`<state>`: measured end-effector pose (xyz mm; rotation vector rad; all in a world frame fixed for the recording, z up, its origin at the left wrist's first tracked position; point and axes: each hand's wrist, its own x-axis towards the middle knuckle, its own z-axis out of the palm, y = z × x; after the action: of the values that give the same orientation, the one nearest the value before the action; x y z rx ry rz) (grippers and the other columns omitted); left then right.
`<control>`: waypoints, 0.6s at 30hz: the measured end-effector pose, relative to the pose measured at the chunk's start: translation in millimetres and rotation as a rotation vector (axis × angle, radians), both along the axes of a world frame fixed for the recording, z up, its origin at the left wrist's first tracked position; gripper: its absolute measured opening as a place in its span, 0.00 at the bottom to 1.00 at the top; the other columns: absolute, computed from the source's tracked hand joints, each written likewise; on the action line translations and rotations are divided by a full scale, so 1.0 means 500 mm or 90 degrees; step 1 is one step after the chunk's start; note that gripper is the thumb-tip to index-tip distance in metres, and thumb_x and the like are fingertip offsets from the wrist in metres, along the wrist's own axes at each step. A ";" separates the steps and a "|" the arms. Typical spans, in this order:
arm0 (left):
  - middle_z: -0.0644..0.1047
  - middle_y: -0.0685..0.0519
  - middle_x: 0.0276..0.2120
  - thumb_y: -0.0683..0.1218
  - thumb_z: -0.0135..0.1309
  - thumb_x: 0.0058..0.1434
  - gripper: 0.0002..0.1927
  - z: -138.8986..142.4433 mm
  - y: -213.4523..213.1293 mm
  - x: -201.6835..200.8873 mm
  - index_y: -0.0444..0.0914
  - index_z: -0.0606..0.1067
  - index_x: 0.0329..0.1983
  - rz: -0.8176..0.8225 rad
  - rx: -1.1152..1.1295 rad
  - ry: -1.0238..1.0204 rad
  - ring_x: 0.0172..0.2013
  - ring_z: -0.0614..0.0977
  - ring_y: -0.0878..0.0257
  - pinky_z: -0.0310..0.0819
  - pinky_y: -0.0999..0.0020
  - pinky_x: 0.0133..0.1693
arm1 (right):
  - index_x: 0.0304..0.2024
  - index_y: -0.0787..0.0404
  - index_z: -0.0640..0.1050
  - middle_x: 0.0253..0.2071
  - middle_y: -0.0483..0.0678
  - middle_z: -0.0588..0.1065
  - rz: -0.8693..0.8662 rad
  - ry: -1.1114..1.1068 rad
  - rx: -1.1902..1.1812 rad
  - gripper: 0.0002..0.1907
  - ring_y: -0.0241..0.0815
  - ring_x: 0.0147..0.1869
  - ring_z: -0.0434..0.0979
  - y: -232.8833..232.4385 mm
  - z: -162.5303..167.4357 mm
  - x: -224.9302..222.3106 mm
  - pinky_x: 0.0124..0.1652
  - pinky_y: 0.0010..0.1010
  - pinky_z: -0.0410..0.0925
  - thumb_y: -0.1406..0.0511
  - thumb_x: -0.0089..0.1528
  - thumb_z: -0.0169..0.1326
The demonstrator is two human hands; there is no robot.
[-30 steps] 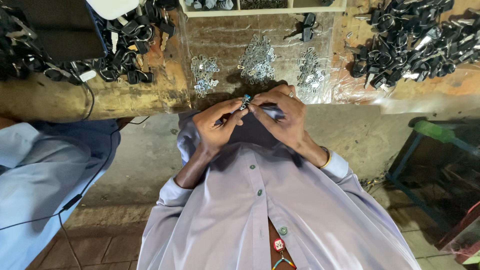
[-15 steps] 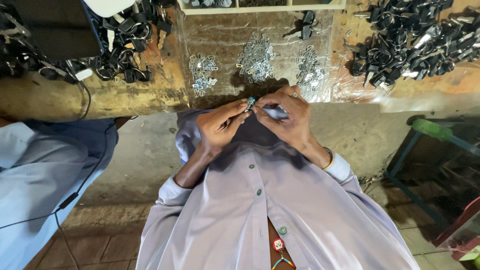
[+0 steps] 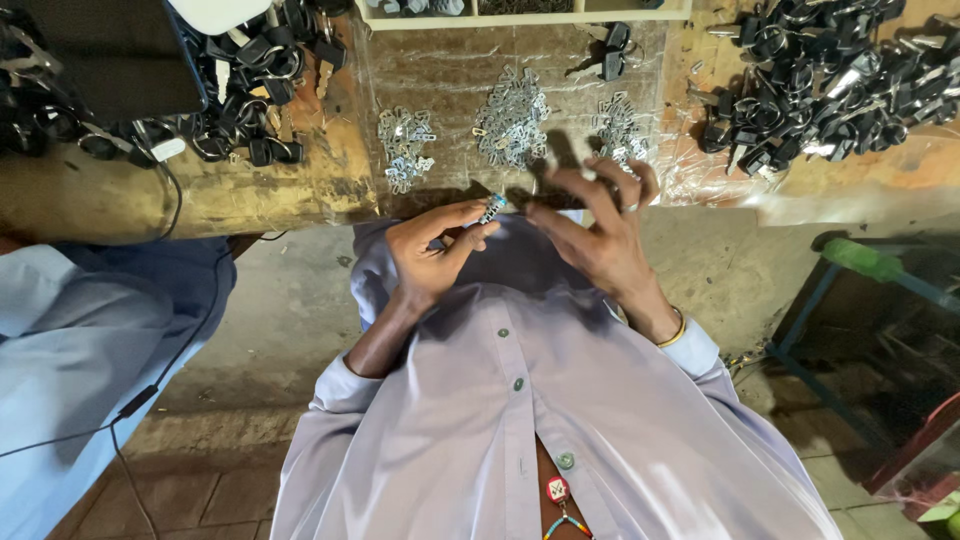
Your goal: The person sits at a workbench assembling small lock components. They pick a cylindrical lock body, insert small metal parts into it from a compartment tray, press the parts into place by hand, and set finished assemblies with the piles of black lock parts on the bench.
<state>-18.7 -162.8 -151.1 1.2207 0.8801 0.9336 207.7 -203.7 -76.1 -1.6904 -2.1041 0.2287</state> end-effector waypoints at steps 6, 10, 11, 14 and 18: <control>0.83 0.42 0.47 0.31 0.64 0.61 0.13 0.003 0.000 -0.001 0.29 0.80 0.49 0.007 -0.019 0.002 0.37 0.88 0.61 0.85 0.74 0.32 | 0.43 0.56 0.85 0.44 0.41 0.80 0.023 0.203 -0.054 0.09 0.41 0.51 0.76 -0.010 -0.017 -0.013 0.59 0.39 0.57 0.67 0.61 0.71; 0.83 0.42 0.47 0.31 0.64 0.61 0.13 0.010 0.000 0.004 0.30 0.80 0.49 0.017 -0.009 0.013 0.37 0.88 0.61 0.85 0.74 0.33 | 0.51 0.60 0.84 0.47 0.45 0.79 -0.061 0.348 -0.146 0.11 0.40 0.50 0.75 0.003 -0.015 -0.040 0.56 0.29 0.62 0.72 0.65 0.64; 0.83 0.42 0.47 0.31 0.65 0.61 0.13 0.011 0.001 0.005 0.30 0.80 0.49 0.019 -0.003 0.022 0.37 0.87 0.62 0.85 0.74 0.32 | 0.50 0.61 0.84 0.46 0.46 0.79 -0.056 0.337 -0.134 0.12 0.40 0.49 0.75 0.008 -0.012 -0.045 0.55 0.30 0.61 0.73 0.64 0.64; 0.83 0.43 0.47 0.32 0.65 0.61 0.13 0.018 0.000 0.003 0.31 0.80 0.49 0.013 0.002 0.045 0.38 0.88 0.62 0.85 0.75 0.34 | 0.48 0.62 0.83 0.43 0.46 0.81 -0.052 0.316 -0.106 0.13 0.40 0.45 0.76 0.024 -0.002 -0.054 0.55 0.33 0.58 0.74 0.60 0.65; 0.83 0.43 0.48 0.32 0.65 0.61 0.13 0.025 0.005 0.000 0.31 0.80 0.49 -0.008 0.087 0.115 0.41 0.88 0.60 0.85 0.73 0.38 | 0.48 0.62 0.81 0.42 0.44 0.81 -0.066 0.312 -0.096 0.15 0.38 0.43 0.77 0.033 0.002 -0.061 0.56 0.34 0.59 0.72 0.59 0.67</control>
<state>-18.9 -160.2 -138.4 1.4439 0.9617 0.8955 177.0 -187.1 -75.2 -1.6157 -1.6667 0.7059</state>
